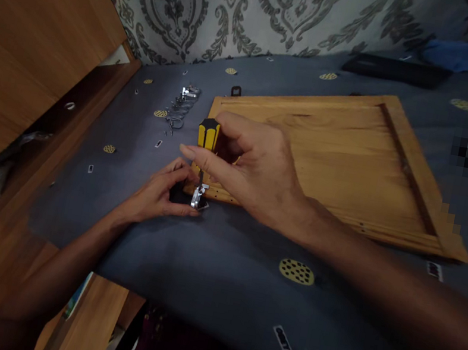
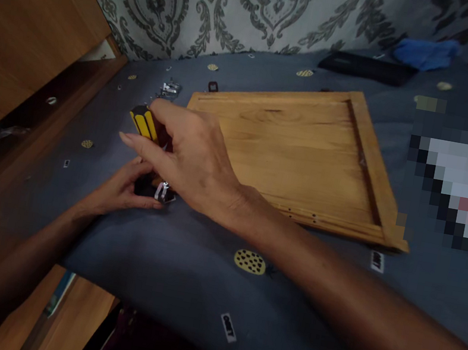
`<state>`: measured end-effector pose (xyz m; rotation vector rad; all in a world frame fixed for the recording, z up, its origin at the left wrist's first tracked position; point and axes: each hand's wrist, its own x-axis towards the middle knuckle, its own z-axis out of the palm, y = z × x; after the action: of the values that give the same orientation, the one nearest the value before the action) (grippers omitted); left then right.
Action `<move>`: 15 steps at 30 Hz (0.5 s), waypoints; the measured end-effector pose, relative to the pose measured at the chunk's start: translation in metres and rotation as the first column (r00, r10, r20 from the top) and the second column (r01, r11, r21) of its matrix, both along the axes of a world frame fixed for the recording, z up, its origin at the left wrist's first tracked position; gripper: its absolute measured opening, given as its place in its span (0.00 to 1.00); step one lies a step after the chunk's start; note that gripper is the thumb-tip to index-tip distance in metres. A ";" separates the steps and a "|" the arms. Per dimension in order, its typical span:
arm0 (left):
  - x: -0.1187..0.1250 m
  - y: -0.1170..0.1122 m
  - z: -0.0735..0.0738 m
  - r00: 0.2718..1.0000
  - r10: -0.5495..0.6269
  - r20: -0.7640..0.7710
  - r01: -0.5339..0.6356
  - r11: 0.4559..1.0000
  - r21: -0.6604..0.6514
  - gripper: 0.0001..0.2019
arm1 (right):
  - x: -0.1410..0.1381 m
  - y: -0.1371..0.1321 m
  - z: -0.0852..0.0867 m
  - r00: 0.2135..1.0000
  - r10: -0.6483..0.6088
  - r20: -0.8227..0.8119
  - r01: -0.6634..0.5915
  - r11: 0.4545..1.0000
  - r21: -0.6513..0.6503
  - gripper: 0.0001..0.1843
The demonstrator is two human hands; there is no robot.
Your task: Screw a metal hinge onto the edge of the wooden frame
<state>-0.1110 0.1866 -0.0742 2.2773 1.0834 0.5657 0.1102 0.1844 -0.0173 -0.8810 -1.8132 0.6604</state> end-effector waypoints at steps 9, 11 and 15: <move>-0.001 0.001 -0.001 1.000 0.014 -0.025 -0.014 1.000 0.000 0.23 | -0.001 0.002 -0.006 1.000 0.003 0.005 -0.003 1.000 0.001 0.22; -0.001 0.001 0.000 1.000 0.007 -0.027 -0.007 1.000 -0.001 0.23 | -0.001 0.003 -0.006 1.000 0.010 0.009 -0.010 1.000 -0.001 0.23; -0.001 0.001 -0.001 1.000 0.002 -0.025 -0.002 1.000 0.000 0.23 | 0.003 0.006 -0.001 0.996 0.087 0.021 -0.087 0.996 -0.022 0.20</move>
<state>-0.1119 0.1871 -0.0748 2.2888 1.0984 0.5390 0.1132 0.1900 -0.0180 -0.8295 -1.8754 0.7282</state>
